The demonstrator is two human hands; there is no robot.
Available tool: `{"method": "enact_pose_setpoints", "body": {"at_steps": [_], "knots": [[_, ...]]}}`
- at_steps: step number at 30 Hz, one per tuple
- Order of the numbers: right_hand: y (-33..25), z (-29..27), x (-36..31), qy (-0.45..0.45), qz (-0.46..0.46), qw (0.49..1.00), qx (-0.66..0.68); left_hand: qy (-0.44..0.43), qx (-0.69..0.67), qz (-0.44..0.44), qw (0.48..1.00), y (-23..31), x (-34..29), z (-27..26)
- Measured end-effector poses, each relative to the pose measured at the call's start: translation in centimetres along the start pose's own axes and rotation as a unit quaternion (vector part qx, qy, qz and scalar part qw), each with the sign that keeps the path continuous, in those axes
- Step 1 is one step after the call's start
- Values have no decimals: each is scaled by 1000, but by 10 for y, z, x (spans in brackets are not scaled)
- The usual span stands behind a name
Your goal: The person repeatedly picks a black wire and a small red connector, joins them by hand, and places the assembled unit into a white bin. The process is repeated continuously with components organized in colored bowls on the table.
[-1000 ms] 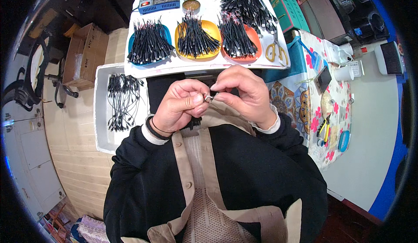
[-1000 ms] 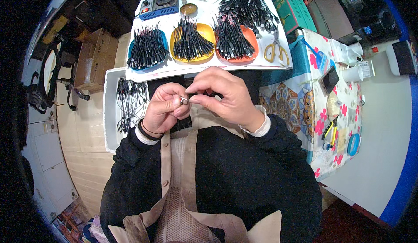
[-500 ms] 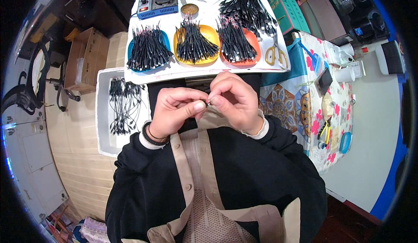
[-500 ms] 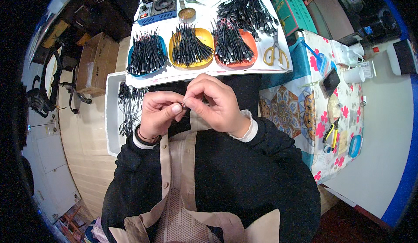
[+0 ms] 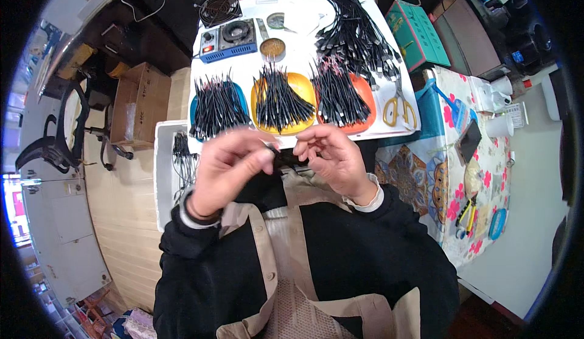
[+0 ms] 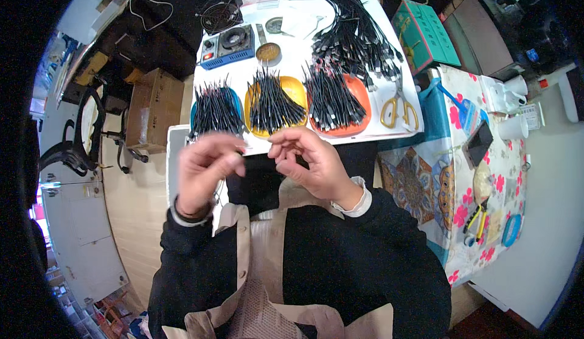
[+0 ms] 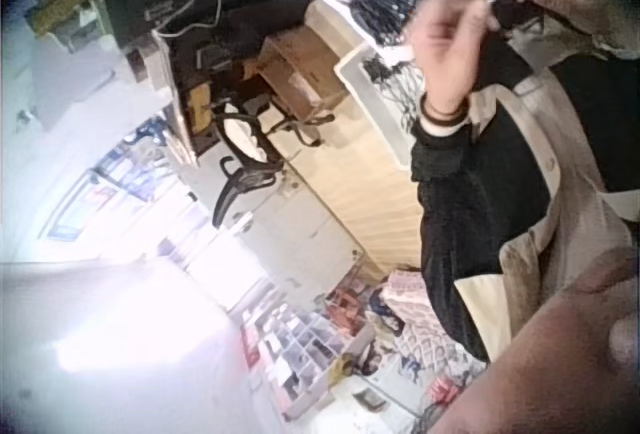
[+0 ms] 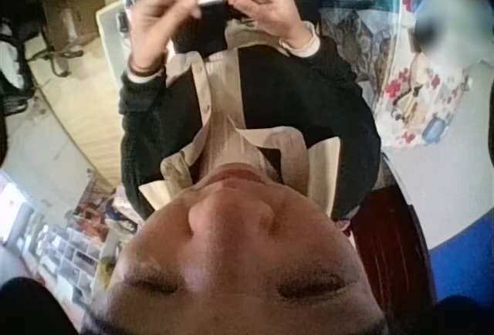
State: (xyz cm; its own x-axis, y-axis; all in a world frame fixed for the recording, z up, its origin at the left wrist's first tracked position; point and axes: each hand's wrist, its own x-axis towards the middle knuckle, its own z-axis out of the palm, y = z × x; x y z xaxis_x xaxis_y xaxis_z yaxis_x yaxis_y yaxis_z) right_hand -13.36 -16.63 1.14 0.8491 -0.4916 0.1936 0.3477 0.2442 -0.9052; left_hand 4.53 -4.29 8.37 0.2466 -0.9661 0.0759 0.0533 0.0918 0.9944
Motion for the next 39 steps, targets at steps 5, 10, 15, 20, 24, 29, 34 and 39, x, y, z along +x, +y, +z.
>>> {"method": "enact_pose_setpoints", "body": {"at_steps": [5,10,15,20,24,29,34,39], "knots": [[16,-19,6,-8,44,987,-156,115,419,159,887,11,89,-34],[28,-32,6,-168,100,965,-176,-16,564,169,808,-57,191,-58],[34,-47,7,-222,106,951,-190,-57,619,136,771,-110,229,-71],[36,-56,10,-203,85,964,-146,-70,649,93,752,-128,244,-75],[36,-62,13,-197,83,963,-165,-71,653,91,749,-131,250,-75],[39,-64,14,-182,100,966,-153,-74,638,83,762,-132,252,-73],[42,-62,11,-176,77,967,-169,-49,602,95,792,-115,241,-80],[42,-57,8,-217,91,950,-205,-13,594,93,799,-87,214,-103]]}}
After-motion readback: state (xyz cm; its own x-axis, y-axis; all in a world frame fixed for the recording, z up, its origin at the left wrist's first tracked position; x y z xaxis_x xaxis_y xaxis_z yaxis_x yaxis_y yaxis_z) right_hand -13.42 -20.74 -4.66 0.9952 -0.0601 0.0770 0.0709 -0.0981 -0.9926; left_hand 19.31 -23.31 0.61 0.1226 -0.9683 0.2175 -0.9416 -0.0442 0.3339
